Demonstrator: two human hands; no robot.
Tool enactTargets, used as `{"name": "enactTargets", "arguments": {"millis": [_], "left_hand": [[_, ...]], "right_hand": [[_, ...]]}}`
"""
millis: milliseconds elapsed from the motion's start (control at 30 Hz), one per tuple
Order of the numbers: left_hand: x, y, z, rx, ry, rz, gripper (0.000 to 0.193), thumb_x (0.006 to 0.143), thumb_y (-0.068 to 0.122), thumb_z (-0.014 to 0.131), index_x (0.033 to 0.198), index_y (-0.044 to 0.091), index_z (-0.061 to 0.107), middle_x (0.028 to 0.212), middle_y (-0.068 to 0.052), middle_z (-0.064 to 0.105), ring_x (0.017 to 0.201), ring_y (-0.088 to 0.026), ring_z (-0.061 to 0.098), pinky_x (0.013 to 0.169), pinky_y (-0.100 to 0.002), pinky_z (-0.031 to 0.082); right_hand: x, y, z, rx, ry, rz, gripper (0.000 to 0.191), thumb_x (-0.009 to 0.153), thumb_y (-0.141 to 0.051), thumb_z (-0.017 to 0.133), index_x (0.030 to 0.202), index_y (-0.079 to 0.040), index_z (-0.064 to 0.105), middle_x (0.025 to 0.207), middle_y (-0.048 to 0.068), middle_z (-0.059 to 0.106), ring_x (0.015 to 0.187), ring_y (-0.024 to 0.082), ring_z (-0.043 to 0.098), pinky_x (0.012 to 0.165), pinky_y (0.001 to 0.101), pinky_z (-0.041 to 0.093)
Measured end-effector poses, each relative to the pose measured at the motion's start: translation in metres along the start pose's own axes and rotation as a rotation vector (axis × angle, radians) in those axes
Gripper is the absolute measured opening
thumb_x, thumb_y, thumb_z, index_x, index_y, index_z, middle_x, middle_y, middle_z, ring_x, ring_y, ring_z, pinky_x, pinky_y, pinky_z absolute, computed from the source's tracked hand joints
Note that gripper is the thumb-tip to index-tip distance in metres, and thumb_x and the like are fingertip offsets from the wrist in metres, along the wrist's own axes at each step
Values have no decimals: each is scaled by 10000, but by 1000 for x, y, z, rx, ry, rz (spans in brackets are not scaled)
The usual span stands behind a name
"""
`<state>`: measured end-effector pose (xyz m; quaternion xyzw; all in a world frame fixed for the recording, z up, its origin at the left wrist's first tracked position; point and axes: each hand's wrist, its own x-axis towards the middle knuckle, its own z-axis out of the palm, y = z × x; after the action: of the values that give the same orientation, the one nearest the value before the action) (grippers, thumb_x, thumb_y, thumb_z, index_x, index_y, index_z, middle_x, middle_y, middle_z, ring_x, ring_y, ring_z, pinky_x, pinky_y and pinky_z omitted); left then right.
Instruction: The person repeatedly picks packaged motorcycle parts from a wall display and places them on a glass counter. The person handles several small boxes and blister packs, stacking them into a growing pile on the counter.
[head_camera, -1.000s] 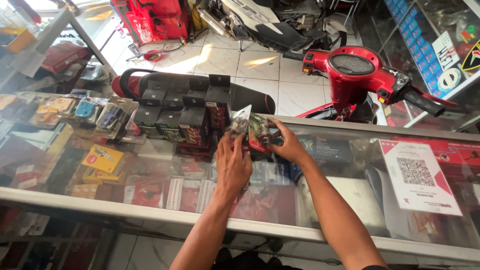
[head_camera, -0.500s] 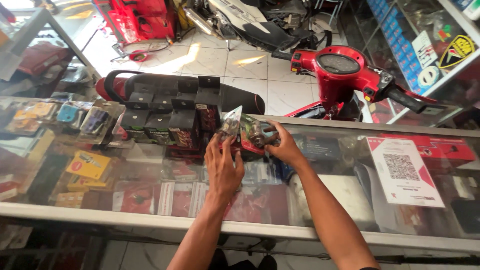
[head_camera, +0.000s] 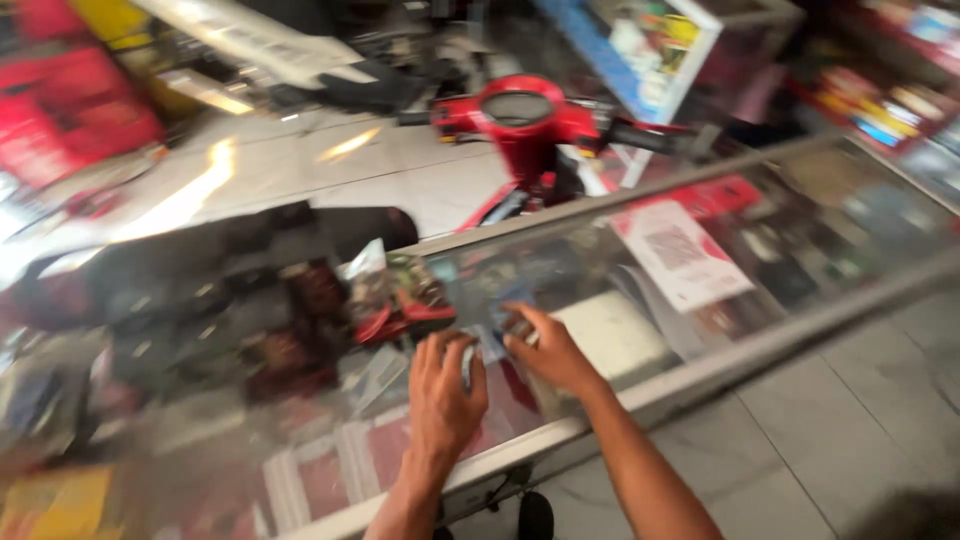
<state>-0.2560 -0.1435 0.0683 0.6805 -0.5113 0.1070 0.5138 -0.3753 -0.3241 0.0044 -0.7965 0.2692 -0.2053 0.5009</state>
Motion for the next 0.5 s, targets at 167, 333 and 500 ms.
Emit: {"name": "enactTargets", "arguments": {"millis": [167, 333, 500], "left_hand": [[-24, 19, -1, -277, -277, 75, 238, 802, 2, 730, 1031, 36, 675, 1031, -130, 669, 917, -351, 637, 781, -438, 512], [-74, 38, 18, -539, -456, 168, 219, 790, 2, 748, 997, 46, 693, 1002, -135, 675, 930, -349, 669, 784, -429, 535], [-172, 34, 67, -667, -696, 251, 145, 788, 25, 756, 923, 60, 715, 939, -123, 708, 884, -333, 725, 746, -414, 580]], "right_hand": [[-107, -7, 2, 156, 313, 85, 409, 925, -141, 673, 1323, -61, 624, 1057, 32, 742, 876, 90, 688, 778, 271, 576], [-218, -5, 23, 182, 606, 140, 351, 952, -121, 674, 1287, -19, 667, 1039, 60, 749, 872, 113, 673, 781, 281, 575], [-339, 6, 55, 239, 725, 445, 360, 932, -123, 662, 1286, -56, 672, 1027, 51, 754, 822, 129, 682, 734, 297, 576]]}}
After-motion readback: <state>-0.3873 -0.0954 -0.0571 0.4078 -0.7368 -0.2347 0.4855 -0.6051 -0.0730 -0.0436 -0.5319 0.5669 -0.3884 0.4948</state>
